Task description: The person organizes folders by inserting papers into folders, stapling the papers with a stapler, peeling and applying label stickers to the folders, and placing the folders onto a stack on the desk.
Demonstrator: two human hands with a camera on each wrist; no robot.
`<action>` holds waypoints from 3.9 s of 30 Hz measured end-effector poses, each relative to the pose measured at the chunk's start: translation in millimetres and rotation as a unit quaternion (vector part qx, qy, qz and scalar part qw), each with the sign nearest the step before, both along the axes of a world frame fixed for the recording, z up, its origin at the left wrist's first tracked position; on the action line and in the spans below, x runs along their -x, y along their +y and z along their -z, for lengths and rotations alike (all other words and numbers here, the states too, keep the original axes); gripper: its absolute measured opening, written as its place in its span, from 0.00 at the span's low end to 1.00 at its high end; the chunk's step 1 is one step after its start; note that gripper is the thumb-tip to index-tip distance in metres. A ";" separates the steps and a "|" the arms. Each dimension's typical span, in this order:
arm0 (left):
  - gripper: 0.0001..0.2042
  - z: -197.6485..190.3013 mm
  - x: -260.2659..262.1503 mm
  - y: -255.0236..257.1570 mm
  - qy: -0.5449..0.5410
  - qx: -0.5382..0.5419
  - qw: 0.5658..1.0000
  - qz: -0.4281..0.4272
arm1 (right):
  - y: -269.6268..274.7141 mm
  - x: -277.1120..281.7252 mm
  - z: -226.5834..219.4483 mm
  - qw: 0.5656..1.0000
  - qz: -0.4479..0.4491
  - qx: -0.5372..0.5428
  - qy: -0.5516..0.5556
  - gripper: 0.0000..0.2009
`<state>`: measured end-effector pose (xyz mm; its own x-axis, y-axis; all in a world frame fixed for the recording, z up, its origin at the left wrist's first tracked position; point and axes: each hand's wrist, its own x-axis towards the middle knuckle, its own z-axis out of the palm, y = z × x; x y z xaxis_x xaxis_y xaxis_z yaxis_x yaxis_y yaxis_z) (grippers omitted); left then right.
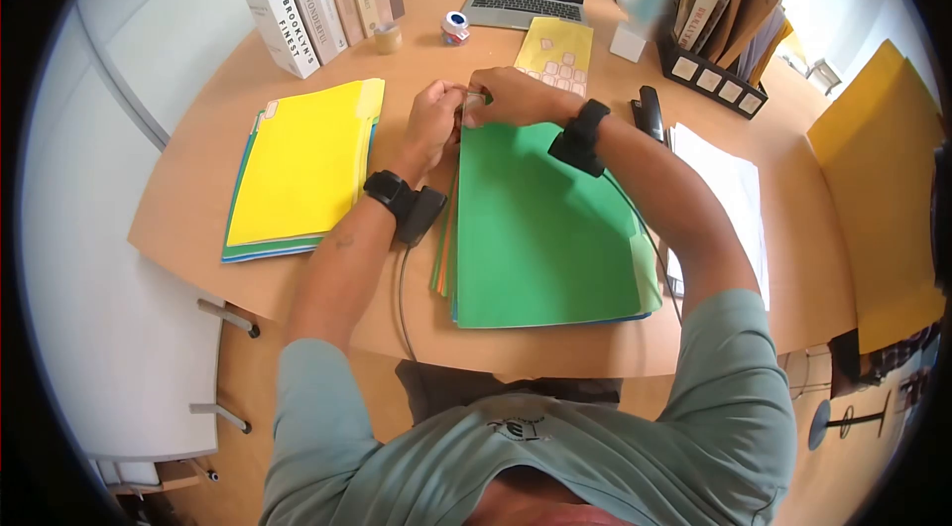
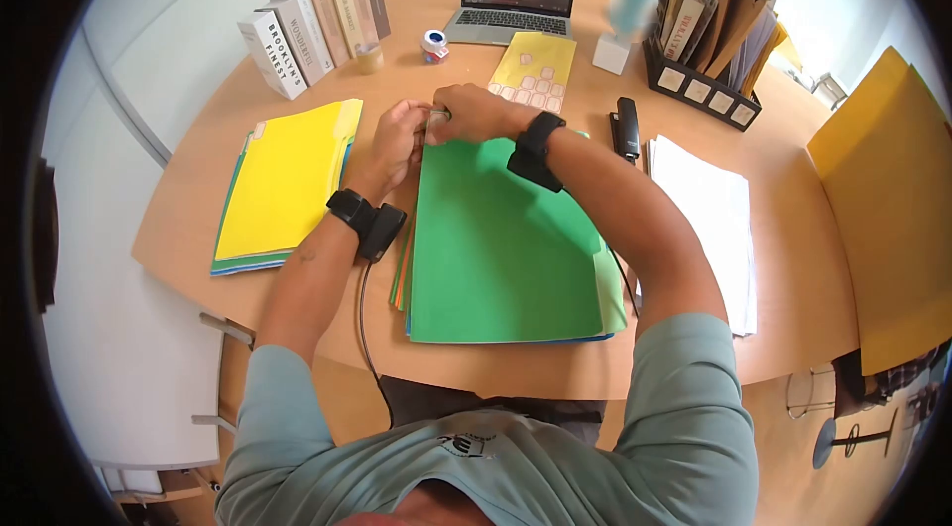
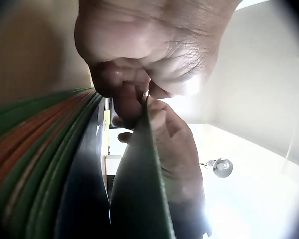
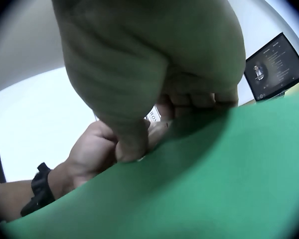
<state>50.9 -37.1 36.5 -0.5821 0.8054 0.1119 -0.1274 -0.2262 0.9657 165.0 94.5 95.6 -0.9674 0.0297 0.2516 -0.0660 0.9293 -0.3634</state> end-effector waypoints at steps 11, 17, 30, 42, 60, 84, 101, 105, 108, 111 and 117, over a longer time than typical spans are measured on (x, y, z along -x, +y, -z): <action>0.07 -14.0 -23.6 0.6 0.113 0.042 0.977 0.178 | 45.0 -20.0 -21.3 0.991 0.081 0.041 0.100 0.10; 0.09 -17.5 -46.4 -1.4 0.171 0.074 0.965 0.183 | 42.2 -42.7 -24.6 0.994 0.086 0.017 0.067 0.10; 0.10 -65.7 12.8 -92.5 0.241 0.187 0.952 0.008 | 60.6 -103.3 -76.9 0.944 0.238 0.183 0.137 0.17; 0.11 -19.1 228.9 -254.4 0.247 0.285 0.886 -0.269 | 77.6 -262.0 -55.1 0.933 0.291 0.204 0.058 0.18; 0.15 -22.2 -6.9 21.7 0.326 0.053 0.933 0.140 | 13.7 -244.1 -1.3 0.770 0.193 0.608 0.035 0.18; 0.19 -0.9 11.2 32.0 -0.100 -0.079 0.980 0.154 | -63.0 -144.0 -61.9 0.817 -0.068 0.547 0.168 0.13; 0.20 72.4 79.8 52.3 -0.106 -0.326 0.843 0.414 | 117.7 -396.2 -3.7 0.811 0.549 -0.068 -0.190 0.31; 0.20 63.6 69.1 44.6 -0.106 -0.318 0.843 0.421 | 115.6 -410.3 16.3 0.783 0.599 0.033 -0.168 0.28; 0.21 60.3 68.6 40.0 -0.097 -0.307 0.839 0.439 | 132.5 -419.5 36.8 0.784 0.608 0.061 -0.108 0.24; 0.21 58.8 76.3 40.6 -0.096 -0.290 0.828 0.470 | 136.3 -420.6 40.1 0.784 0.616 0.039 -0.066 0.18; 0.22 76.6 82.5 51.1 -0.131 -0.330 0.805 0.476 | 136.6 -421.1 -16.8 0.807 0.586 0.049 0.047 0.11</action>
<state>-31.6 14.0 -40.0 0.1896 0.7165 0.6713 -0.7261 -0.3580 0.5871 586.1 231.1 112.4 -0.2368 0.9353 0.2630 0.8069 0.3401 -0.4829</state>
